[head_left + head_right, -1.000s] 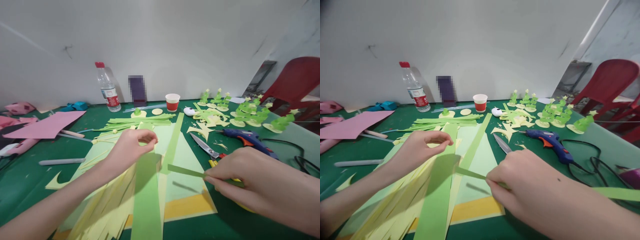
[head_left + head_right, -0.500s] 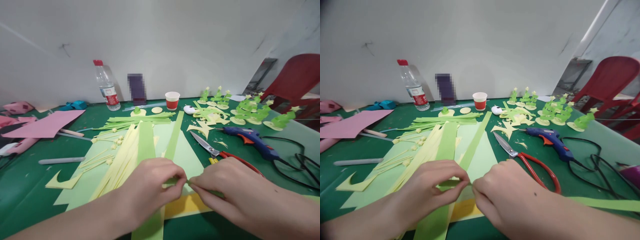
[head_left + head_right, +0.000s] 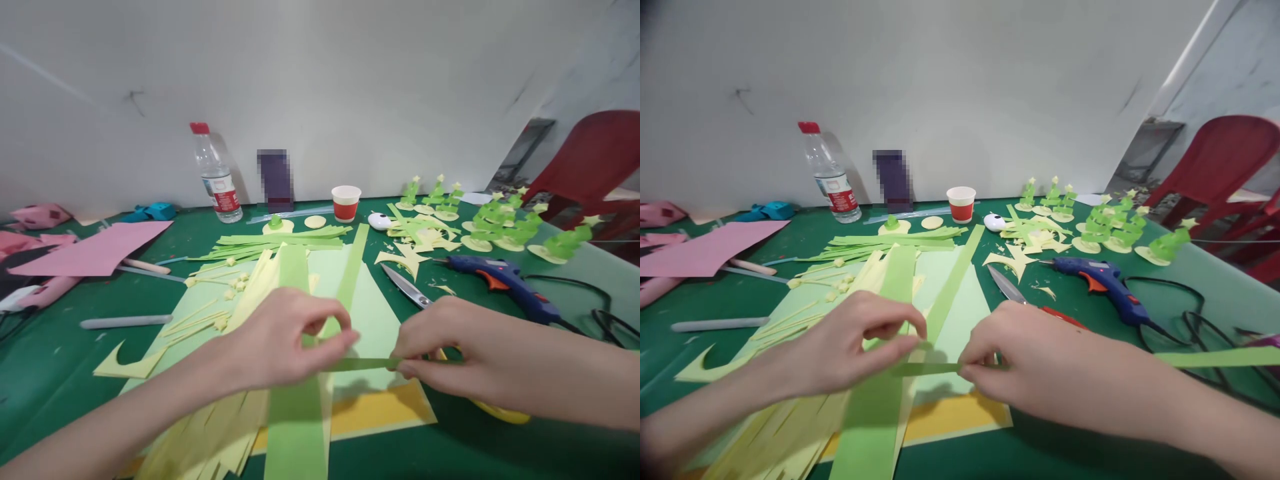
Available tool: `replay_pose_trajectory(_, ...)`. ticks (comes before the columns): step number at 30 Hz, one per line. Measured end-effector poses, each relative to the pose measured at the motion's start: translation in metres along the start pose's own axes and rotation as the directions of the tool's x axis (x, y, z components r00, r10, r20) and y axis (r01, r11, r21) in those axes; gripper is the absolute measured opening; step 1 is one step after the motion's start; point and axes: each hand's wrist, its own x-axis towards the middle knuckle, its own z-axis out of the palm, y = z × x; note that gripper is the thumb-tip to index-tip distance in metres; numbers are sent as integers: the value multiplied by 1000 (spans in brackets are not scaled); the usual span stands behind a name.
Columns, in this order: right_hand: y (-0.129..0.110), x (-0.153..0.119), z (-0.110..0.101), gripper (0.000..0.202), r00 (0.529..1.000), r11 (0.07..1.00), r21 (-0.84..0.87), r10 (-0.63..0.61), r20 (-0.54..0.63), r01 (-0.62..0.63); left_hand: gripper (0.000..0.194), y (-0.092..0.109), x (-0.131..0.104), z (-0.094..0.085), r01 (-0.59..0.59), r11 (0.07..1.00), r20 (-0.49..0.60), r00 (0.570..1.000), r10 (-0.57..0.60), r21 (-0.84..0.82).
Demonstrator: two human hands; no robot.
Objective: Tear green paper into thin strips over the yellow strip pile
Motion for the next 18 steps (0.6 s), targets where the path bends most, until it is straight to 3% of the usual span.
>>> replay_pose_trajectory(3,-2,12,0,20,996,995,97,-25,83,17,27,12,-5,10,-121,987,96,989,111,102)
replay_pose_trajectory(9,-10,20,5,13,997,956,285,70,21,-73,34,15,-10,16,-93,994,155,984,82,65)
replay_pose_trajectory(14,-14,19,11,15,999,931,364,36,-8,-31,30,16,-9,15,-177,984,123,977,171,36)
replay_pose_trajectory(18,-14,20,17,14,999,938,342,51,-7,-46,25,15,-9,21,-153,987,128,981,146,49)
